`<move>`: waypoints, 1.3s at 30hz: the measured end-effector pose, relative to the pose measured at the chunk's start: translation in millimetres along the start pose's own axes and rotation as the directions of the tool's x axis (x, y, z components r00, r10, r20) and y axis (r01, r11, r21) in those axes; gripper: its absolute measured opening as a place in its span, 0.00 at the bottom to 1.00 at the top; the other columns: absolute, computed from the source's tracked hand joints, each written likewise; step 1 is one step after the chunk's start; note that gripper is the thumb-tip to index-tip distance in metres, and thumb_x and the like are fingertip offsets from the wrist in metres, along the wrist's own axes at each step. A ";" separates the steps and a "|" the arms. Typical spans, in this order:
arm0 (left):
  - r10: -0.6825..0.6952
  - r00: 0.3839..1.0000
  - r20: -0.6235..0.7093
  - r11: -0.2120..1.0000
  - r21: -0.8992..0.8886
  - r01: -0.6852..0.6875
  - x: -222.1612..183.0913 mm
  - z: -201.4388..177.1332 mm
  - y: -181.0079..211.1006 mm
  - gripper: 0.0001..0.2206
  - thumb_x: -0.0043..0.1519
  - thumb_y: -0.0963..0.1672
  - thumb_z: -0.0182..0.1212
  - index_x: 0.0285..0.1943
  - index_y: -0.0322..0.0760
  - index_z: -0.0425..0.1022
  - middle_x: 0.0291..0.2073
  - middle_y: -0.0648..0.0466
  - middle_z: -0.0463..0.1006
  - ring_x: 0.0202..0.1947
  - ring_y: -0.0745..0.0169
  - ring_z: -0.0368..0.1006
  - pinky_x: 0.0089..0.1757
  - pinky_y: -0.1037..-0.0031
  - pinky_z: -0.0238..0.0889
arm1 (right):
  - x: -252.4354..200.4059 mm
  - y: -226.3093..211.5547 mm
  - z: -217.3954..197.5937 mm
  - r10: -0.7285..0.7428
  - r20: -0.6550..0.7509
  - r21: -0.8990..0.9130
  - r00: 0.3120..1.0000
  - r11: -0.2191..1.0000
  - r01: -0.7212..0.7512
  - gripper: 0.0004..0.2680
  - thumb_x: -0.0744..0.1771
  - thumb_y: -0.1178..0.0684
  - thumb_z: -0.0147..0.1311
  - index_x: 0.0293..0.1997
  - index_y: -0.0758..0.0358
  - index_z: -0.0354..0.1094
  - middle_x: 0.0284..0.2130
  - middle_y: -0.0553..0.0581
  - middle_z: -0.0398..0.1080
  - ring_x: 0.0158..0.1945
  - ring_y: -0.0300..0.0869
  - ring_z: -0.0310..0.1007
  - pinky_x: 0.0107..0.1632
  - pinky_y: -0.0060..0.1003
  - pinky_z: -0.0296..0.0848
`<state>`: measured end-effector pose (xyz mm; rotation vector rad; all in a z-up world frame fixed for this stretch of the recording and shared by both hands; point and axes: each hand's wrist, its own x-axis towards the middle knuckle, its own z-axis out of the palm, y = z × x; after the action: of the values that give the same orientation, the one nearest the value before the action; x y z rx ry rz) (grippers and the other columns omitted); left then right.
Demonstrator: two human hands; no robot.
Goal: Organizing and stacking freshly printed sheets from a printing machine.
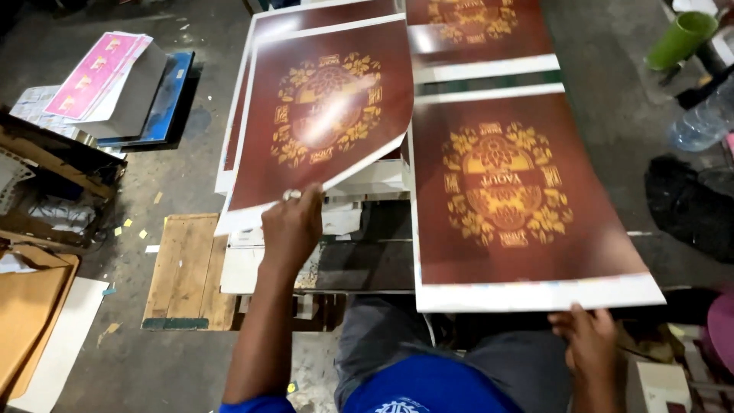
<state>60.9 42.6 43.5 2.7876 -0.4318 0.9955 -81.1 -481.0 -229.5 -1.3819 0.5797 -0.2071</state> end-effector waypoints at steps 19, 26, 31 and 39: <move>0.017 0.999 -0.039 0.935 -0.353 -0.030 -56.4 3.1 42.9 0.11 0.59 0.40 0.68 0.49 0.36 0.82 0.21 0.46 0.78 0.20 0.53 0.75 0.26 0.61 0.68 | 40.7 -62.7 116.7 0.152 0.142 -0.031 0.978 0.988 -0.149 0.20 0.70 0.53 0.48 0.73 0.63 0.57 0.44 0.65 0.78 0.37 0.45 0.77 0.34 0.39 0.73; 0.260 0.951 0.169 0.897 -0.406 -0.173 -61.7 40.7 135.6 0.12 0.65 0.43 0.66 0.49 0.24 0.79 0.26 0.47 0.79 0.27 0.50 0.78 0.33 0.59 0.72 | -49.7 -80.0 176.0 0.089 0.648 0.055 0.756 0.985 -0.163 0.21 0.65 0.53 0.53 0.67 0.55 0.58 0.45 0.60 0.79 0.37 0.42 0.80 0.31 0.35 0.74; 0.434 0.899 0.063 0.783 -0.520 -0.341 -44.0 28.0 152.4 0.17 0.57 0.48 0.64 0.46 0.27 0.78 0.45 0.39 0.79 0.41 0.44 0.76 0.45 0.59 0.70 | -17.0 -31.4 147.8 -0.020 0.482 0.326 0.876 0.932 -0.159 0.10 0.72 0.54 0.54 0.56 0.69 0.64 0.36 0.59 0.73 0.33 0.42 0.74 0.33 0.39 0.75; 0.159 0.967 0.198 0.982 -0.131 -0.135 11.4 117.1 -19.4 0.15 0.58 0.48 0.62 0.48 0.36 0.76 0.39 0.46 0.79 0.38 0.48 0.76 0.37 0.59 0.71 | 5.8 -26.0 33.6 -0.065 0.276 0.316 0.959 0.948 -0.027 0.08 0.72 0.57 0.49 0.58 0.65 0.63 0.39 0.59 0.74 0.36 0.45 0.75 0.33 0.39 0.72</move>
<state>145.2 30.9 -40.1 2.7955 -0.7107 0.6804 -54.4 -459.8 -203.6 -1.0785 0.2776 -0.1078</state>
